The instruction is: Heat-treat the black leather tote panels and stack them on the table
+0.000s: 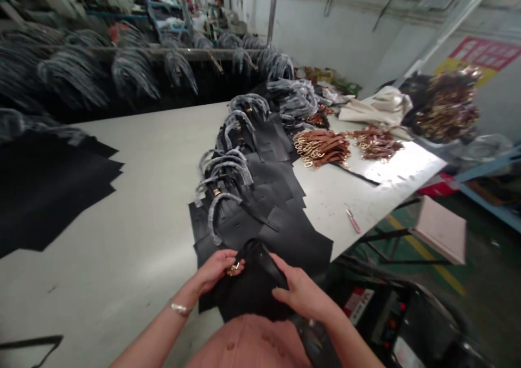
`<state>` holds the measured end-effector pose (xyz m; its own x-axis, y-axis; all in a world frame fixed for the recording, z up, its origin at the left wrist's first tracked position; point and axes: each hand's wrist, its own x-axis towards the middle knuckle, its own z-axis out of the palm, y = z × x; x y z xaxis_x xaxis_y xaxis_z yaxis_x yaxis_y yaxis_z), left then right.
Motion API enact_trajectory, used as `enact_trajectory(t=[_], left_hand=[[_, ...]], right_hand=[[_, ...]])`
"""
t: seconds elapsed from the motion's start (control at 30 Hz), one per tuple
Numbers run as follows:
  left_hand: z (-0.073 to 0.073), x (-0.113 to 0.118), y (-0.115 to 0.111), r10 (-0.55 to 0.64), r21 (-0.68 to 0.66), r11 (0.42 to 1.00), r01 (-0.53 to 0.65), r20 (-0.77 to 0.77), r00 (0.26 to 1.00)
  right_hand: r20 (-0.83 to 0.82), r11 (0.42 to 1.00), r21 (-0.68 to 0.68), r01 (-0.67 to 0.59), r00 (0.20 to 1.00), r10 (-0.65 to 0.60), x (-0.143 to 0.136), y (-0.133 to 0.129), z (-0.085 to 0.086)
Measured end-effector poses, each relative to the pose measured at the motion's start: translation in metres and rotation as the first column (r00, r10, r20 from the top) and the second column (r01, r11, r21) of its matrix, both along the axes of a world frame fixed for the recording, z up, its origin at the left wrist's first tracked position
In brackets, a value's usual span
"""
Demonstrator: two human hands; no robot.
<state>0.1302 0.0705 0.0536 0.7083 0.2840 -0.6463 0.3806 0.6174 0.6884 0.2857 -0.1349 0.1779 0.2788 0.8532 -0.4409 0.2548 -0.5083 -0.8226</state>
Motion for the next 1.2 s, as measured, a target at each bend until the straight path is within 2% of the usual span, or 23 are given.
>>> enact_trajectory(t=[0.07, 0.23, 0.33, 0.5, 0.67, 0.73, 0.87, 0.93, 1.07, 1.2], left_hand=[[0.001, -0.003, -0.007, 0.049, -0.073, 0.996, -0.044, 0.081, 0.995], [0.005, -0.006, -0.014, 0.050, -0.112, 0.993, -0.028, 0.195, 0.980], [0.008, -0.003, -0.014, 0.089, -0.116, 0.991, -0.071, 0.163, 0.983], [0.016, 0.002, -0.019, 0.118, -0.192, 0.978, -0.086, 0.162, 0.980], [0.024, 0.007, -0.028, 0.177, -0.353, 0.927, -0.127, 0.112, 0.978], [0.024, 0.008, -0.029, 0.194, -0.402, 0.905, -0.142, 0.091, 0.977], [0.016, 0.006, -0.034, 0.146, -0.450, 0.885, -0.121, 0.021, 0.989], [0.009, 0.004, -0.040, 0.162, -0.421, 0.895, -0.148, -0.002, 0.987], [-0.001, 0.002, -0.052, 0.294, -0.271, 0.920, -0.284, -0.005, 0.956], [-0.003, 0.001, -0.058, 0.319, -0.035, 0.948, -0.317, 0.084, 0.944]], right_hand=[[-0.053, 0.999, -0.028, -0.023, 0.998, 0.021, -0.005, 0.001, 0.005], [-0.153, 0.997, -0.080, -0.022, 0.988, 0.010, -0.014, 0.015, 0.003], [-0.152, 0.997, -0.074, 0.030, 0.988, -0.041, -0.015, 0.020, 0.001], [-0.164, 0.997, -0.073, 0.021, 0.986, -0.033, -0.015, 0.018, 0.007], [-0.061, 0.983, -0.008, 0.184, 0.981, -0.185, -0.006, 0.022, 0.006], [-0.022, 0.975, 0.005, 0.222, 0.975, -0.222, 0.001, 0.020, 0.006], [-0.024, 0.981, -0.035, 0.193, 0.981, -0.194, 0.007, 0.005, 0.009], [-0.022, 0.983, -0.065, 0.170, 0.985, -0.172, 0.004, -0.004, 0.010], [-0.016, 0.992, -0.048, 0.114, 0.993, -0.114, -0.005, -0.017, 0.012], [-0.096, 0.991, -0.112, 0.074, 0.992, -0.085, -0.012, -0.022, 0.012]])
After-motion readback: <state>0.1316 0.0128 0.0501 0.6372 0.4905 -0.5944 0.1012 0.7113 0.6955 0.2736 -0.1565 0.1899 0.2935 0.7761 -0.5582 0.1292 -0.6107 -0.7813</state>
